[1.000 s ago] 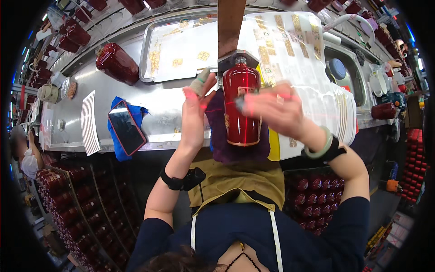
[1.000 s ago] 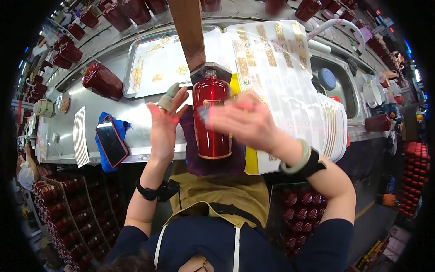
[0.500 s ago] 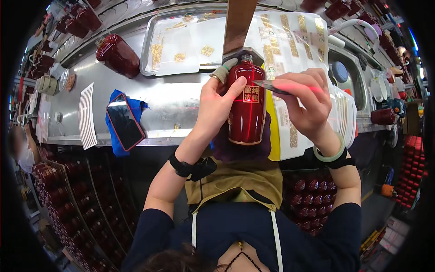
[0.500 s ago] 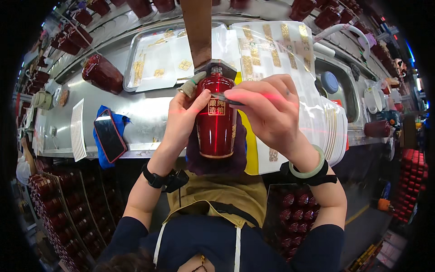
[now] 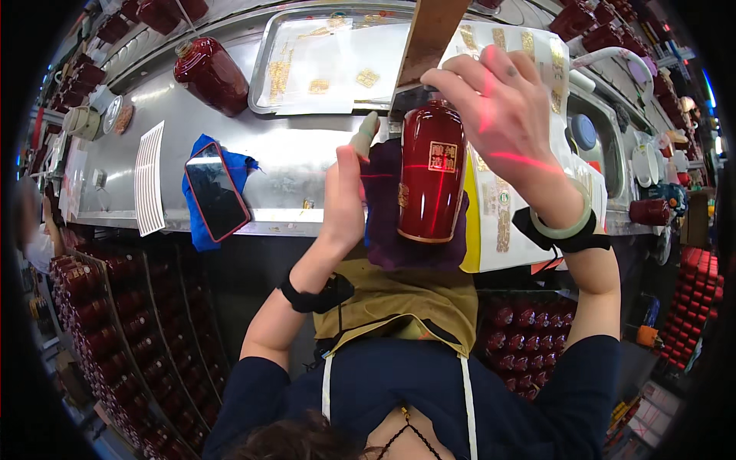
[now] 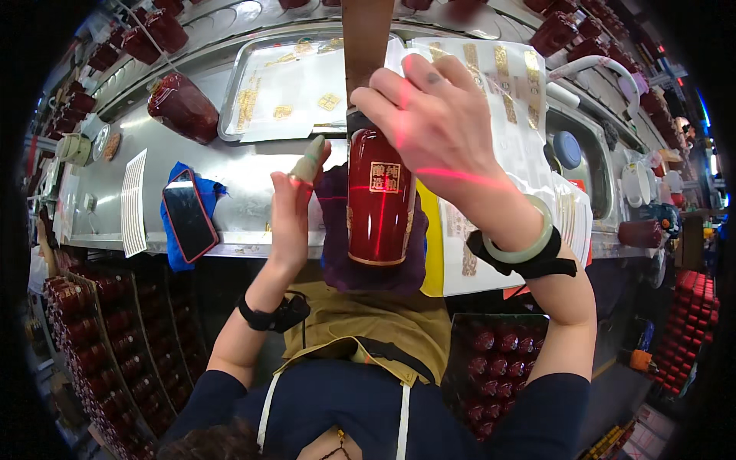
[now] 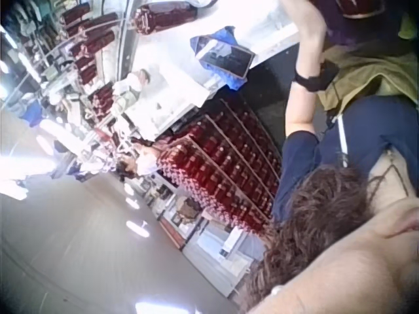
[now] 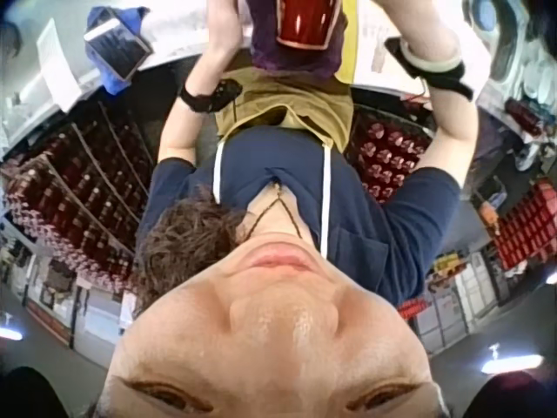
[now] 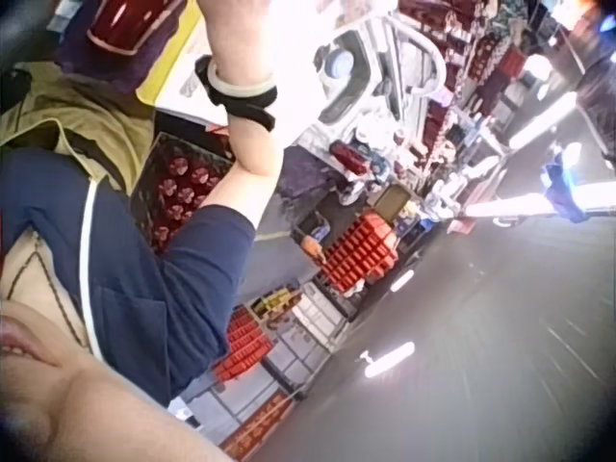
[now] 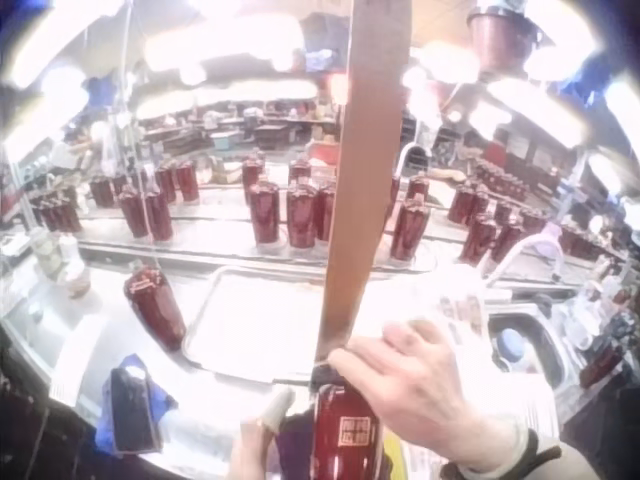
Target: Applying labels and decorative strips to red glass bottles on a factory assembly line.
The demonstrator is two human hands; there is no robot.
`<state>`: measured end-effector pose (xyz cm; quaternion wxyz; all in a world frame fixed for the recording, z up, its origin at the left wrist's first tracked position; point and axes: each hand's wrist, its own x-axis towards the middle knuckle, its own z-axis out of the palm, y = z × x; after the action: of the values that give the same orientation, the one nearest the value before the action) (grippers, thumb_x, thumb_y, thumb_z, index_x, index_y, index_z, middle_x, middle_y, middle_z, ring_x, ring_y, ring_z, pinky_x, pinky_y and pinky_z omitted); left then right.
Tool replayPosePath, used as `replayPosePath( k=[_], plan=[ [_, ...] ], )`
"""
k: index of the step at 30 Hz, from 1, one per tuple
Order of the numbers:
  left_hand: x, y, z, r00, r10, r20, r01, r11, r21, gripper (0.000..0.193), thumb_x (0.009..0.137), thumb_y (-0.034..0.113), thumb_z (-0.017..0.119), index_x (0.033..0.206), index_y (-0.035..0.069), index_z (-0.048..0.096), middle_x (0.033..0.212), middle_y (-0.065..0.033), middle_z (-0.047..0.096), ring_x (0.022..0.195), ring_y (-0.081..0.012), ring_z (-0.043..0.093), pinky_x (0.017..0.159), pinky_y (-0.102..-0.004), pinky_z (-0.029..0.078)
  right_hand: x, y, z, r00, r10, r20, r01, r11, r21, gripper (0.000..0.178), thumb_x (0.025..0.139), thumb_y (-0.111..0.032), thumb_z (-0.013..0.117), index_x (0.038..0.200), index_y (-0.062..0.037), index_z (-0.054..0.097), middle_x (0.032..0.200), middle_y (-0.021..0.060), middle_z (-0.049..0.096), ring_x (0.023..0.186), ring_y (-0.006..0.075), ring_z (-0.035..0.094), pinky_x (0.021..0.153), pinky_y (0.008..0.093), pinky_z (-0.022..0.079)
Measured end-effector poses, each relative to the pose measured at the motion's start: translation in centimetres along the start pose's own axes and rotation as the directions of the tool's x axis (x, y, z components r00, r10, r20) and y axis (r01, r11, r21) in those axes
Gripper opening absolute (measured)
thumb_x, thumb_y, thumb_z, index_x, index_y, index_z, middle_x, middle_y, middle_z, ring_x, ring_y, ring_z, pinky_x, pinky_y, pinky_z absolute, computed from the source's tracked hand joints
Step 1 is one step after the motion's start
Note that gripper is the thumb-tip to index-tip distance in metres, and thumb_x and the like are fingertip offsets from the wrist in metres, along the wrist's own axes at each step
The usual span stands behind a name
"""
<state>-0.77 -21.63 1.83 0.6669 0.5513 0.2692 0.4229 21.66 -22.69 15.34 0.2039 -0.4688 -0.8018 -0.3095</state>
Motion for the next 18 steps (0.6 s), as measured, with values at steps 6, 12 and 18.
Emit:
replayPosePath(
  k=[6, 12, 18],
  plan=[
    [-5.6, 1.0, 2.7, 0.933, 0.274, 0.234, -0.360, 0.717, 0.597, 0.105, 0.068, 0.037, 0.093, 0.151, -0.005, 0.044, 0.154, -0.0297, 0.043, 0.146, -0.0451, 0.040, 0.119, -0.0506, 0.031, -1.9, 1.3, -2.1, 0.967, 0.253, -0.019, -0.243, 0.944, 0.222, 0.016, 0.082, -0.011, 0.076, 0.098, -0.0093, 0.071, 0.087, 0.0028, 0.069, 0.082, 0.0246, 0.064, 0.075, 0.0380, 0.050],
    [-5.1, 1.4, 3.3, 0.884, 0.354, 0.305, -0.457, 0.517, 0.724, 0.076, 0.071, 0.017, 0.089, 0.139, -0.001, 0.060, 0.152, -0.0276, 0.047, 0.144, -0.0447, 0.042, 0.116, -0.0545, 0.035, -4.6, -1.4, -1.4, 0.995, 0.098, -0.025, -0.085, 0.942, 0.326, 0.021, 0.074, -0.006, 0.073, 0.094, -0.0114, 0.071, 0.095, 0.0010, 0.070, 0.084, 0.0206, 0.065, 0.073, 0.0345, 0.051],
    [-6.9, -0.3, 4.2, 0.977, 0.208, -0.051, -0.145, 0.816, 0.559, 0.097, 0.069, 0.012, 0.092, 0.149, -0.007, 0.041, 0.147, -0.0228, 0.053, 0.137, -0.0325, 0.052, 0.114, -0.0407, 0.040, -5.8, -5.5, -1.3, 0.987, 0.129, 0.100, -0.163, 0.788, 0.593, 0.016, 0.081, -0.014, 0.071, 0.097, -0.0134, 0.072, 0.084, -0.0009, 0.063, 0.076, 0.0190, 0.058, 0.071, 0.0348, 0.050]
  ],
)
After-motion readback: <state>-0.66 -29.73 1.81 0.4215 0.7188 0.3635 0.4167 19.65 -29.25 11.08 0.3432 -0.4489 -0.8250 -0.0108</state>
